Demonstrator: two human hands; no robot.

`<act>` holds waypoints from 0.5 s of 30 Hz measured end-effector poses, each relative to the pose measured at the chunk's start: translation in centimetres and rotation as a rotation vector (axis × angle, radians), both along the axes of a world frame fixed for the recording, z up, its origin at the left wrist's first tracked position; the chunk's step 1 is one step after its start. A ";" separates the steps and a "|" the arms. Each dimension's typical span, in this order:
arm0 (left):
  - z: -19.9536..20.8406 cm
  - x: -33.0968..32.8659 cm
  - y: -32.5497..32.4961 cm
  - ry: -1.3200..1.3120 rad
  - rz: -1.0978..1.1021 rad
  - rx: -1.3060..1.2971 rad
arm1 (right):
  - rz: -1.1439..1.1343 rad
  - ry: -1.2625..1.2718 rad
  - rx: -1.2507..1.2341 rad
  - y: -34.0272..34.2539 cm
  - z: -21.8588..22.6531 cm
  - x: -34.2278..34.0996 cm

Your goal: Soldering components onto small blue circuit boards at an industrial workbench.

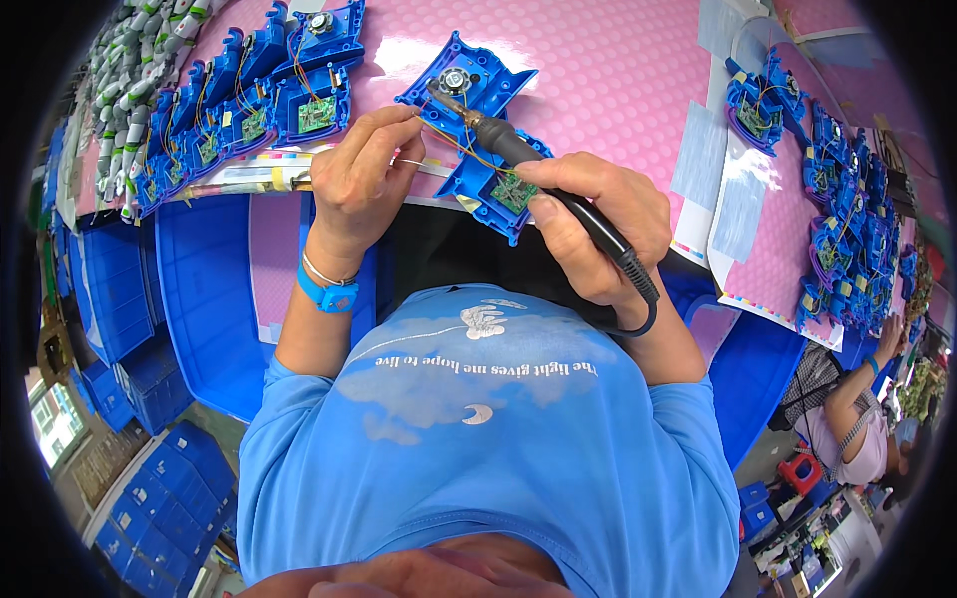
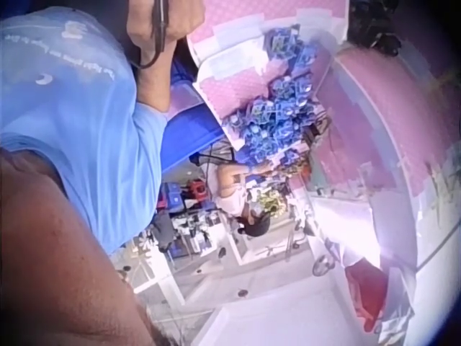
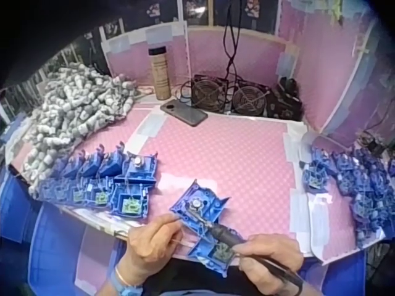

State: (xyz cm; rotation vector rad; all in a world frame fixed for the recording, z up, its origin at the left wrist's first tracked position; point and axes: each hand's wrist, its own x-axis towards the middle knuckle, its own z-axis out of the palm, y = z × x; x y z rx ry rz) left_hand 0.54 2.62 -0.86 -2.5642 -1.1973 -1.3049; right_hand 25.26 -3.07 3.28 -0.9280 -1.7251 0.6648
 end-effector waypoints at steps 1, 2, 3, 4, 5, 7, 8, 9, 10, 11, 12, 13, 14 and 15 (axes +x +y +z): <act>0.0 0.0 0.1 0.004 -0.004 0.011 | 0.000 0.000 0.000 0.0 -0.1 0.0; -0.1 0.0 0.1 0.004 -0.004 0.011 | 0.005 0.012 0.014 0.0 -0.2 0.0; -0.1 0.0 0.1 0.001 -0.003 0.012 | 0.010 0.023 0.027 0.1 -0.3 0.0; -0.1 0.1 0.1 -0.003 -0.002 0.012 | 0.010 0.024 0.027 0.0 -0.2 0.0; -0.1 0.1 0.1 -0.003 -0.002 0.012 | 0.014 0.027 0.026 0.0 -0.2 0.1; 0.0 0.1 0.1 -0.003 -0.007 0.005 | 0.018 0.031 0.026 0.0 -0.2 0.1; 0.0 0.1 0.1 -0.003 -0.007 0.005 | 0.016 0.039 0.032 0.0 -0.3 0.1; 0.1 0.1 0.1 -0.004 -0.006 0.002 | 0.014 0.046 0.037 -0.1 -0.4 0.2; 0.1 0.1 0.0 -0.005 -0.005 -0.002 | 0.014 0.047 0.037 -0.1 -0.4 0.2; 0.1 0.1 0.1 -0.004 -0.005 -0.002 | 0.016 0.040 0.031 -0.2 -0.3 0.3; 0.1 0.0 0.1 -0.010 -0.014 0.004 | 0.018 0.034 0.024 -0.2 -0.3 0.3; 0.1 0.0 0.1 -0.015 -0.024 0.010 | 0.017 0.034 0.024 -0.2 -0.3 0.3; 0.2 -0.1 0.1 -0.015 -0.025 0.010 | 0.018 0.045 0.027 -0.2 -0.2 0.4; 0.5 -0.2 -0.2 -0.029 -0.007 0.013 | 0.020 0.055 0.029 -0.3 -0.2 0.4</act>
